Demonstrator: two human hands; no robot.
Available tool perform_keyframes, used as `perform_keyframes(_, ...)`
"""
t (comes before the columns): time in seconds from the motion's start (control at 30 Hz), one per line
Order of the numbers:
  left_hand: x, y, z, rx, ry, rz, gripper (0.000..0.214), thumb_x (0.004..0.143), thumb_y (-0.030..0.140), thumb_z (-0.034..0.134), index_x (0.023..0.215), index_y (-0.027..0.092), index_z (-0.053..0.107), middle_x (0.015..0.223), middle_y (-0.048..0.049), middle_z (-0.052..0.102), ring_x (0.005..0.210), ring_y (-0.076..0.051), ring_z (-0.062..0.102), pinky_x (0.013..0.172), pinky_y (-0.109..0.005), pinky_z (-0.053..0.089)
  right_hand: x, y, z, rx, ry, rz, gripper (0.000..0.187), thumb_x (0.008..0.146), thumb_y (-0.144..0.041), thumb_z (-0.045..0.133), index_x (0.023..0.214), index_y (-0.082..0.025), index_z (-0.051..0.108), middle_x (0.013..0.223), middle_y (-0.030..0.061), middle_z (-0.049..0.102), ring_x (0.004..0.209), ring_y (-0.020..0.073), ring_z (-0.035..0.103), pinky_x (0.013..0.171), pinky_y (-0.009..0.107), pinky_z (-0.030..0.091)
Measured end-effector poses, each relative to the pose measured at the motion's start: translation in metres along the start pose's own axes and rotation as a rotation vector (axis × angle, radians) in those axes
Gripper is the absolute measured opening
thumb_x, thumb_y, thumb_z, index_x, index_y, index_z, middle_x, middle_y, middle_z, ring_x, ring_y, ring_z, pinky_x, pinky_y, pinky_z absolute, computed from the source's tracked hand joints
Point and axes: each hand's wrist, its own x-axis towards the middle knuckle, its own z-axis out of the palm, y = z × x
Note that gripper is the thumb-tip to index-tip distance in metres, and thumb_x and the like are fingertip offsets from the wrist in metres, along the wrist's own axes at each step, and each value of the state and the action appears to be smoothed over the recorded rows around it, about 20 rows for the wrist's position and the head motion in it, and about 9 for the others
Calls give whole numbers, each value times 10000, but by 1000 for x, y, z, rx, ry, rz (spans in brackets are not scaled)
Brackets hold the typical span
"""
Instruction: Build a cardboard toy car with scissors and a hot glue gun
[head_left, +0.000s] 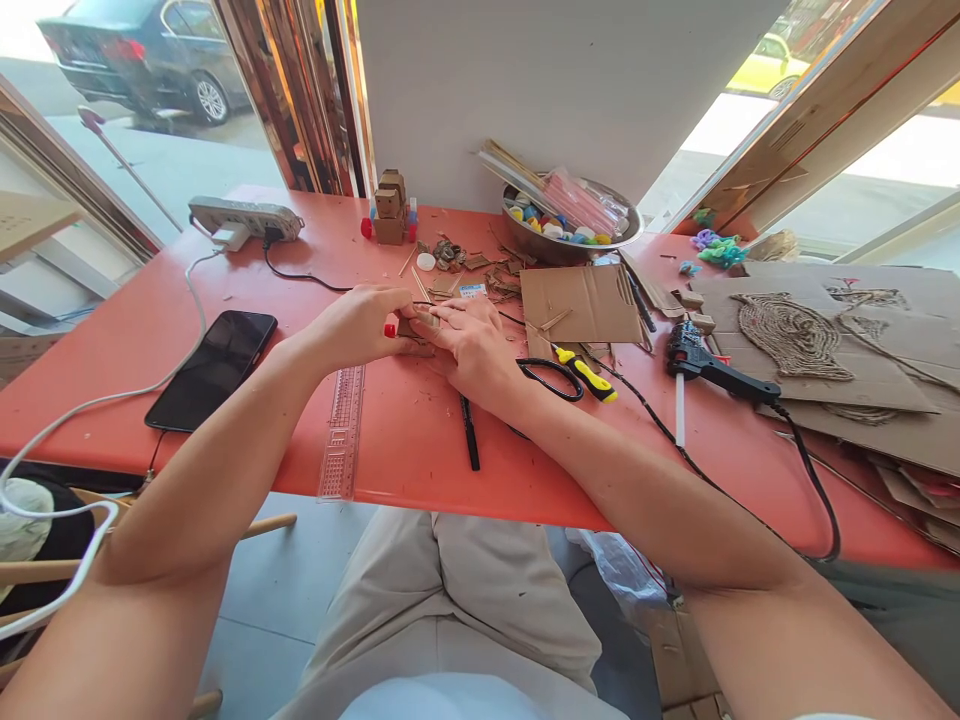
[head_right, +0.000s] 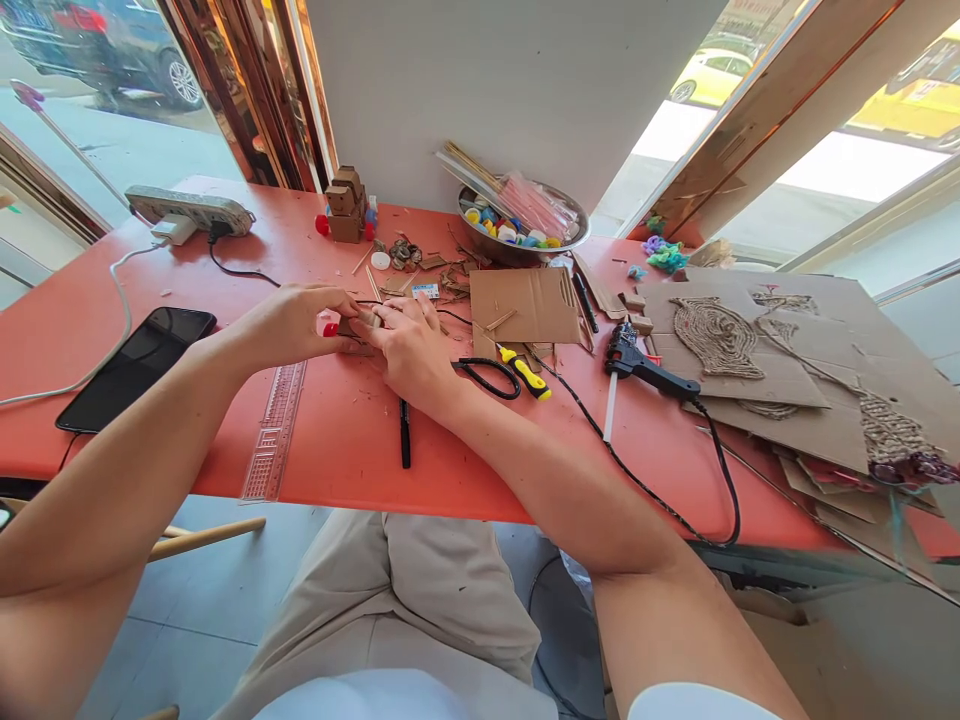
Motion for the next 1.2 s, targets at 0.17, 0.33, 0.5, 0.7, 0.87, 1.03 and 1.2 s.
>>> perform_keyframes(0.17, -1, -2, -1, -74, 1, -1, 416, 810, 563, 753, 1031, 213, 801, 987, -55, 837, 923, -258, 774, 848, -364, 603, 2, -2, -1, -14, -11, 39, 377, 1071, -250, 539, 1357, -289, 781, 1408, 94, 756, 1394, 325, 582, 1240, 546, 380)
perform_keyframes(0.33, -2, -9, -3, -144, -5, 6, 368, 798, 468, 781, 1073, 227, 819, 1109, -63, 854, 1050, -273, 793, 980, -389, 615, 2, 5, 3, 21, 22, -6, 370, 1076, -287, 543, 1359, -308, 779, 1366, 79, 776, 1340, 303, 610, 1211, 504, 397)
perform_keyframes(0.5, -5, -11, -2, -118, -17, -7, 352, 823, 408, 753, 1120, 231, 816, 1148, -66, 854, 1067, -272, 794, 991, -392, 617, 3, 6, 4, 30, 25, -12, 356, 1059, -263, 567, 1333, -283, 793, 1351, 95, 780, 1351, 314, 608, 1204, 513, 390)
perform_keyframes(0.7, -9, -10, 2, -98, 9, 21, 345, 835, 355, 725, 1145, 224, 803, 1180, -73, 851, 1081, -270, 795, 1014, -399, 616, 5, 7, 2, 34, -5, -36, 387, 1056, -260, 558, 1377, -244, 774, 1325, 117, 791, 1355, 315, 608, 1173, 485, 434)
perform_keyframes(0.87, -14, -11, 10, -155, 70, 9, 351, 839, 341, 700, 1147, 214, 812, 1230, -94, 844, 1135, -286, 798, 1051, -412, 615, 5, 9, 2, 41, 6, -51, 384, 1038, -267, 571, 1357, -275, 786, 1373, 106, 776, 1360, 321, 609, 1185, 522, 435)
perform_keyframes(1.03, -17, -16, 16, -223, 96, -21, 369, 834, 407, 745, 1144, 222, 823, 1283, -113, 827, 1216, -314, 780, 1113, -463, 596, 6, 8, 3, 70, -6, -16, 402, 1004, -212, 587, 1348, -259, 791, 1404, 117, 767, 1372, 317, 626, 1202, 550, 436)
perform_keyframes(1.2, -20, -21, 22, -294, 113, -21, 378, 858, 430, 744, 1160, 222, 832, 1330, -128, 805, 1283, -320, 752, 1183, -514, 551, 4, 7, 7, 113, 37, -6, 383, 981, -187, 600, 1276, -291, 821, 1395, 108, 774, 1366, 323, 650, 1231, 620, 408)
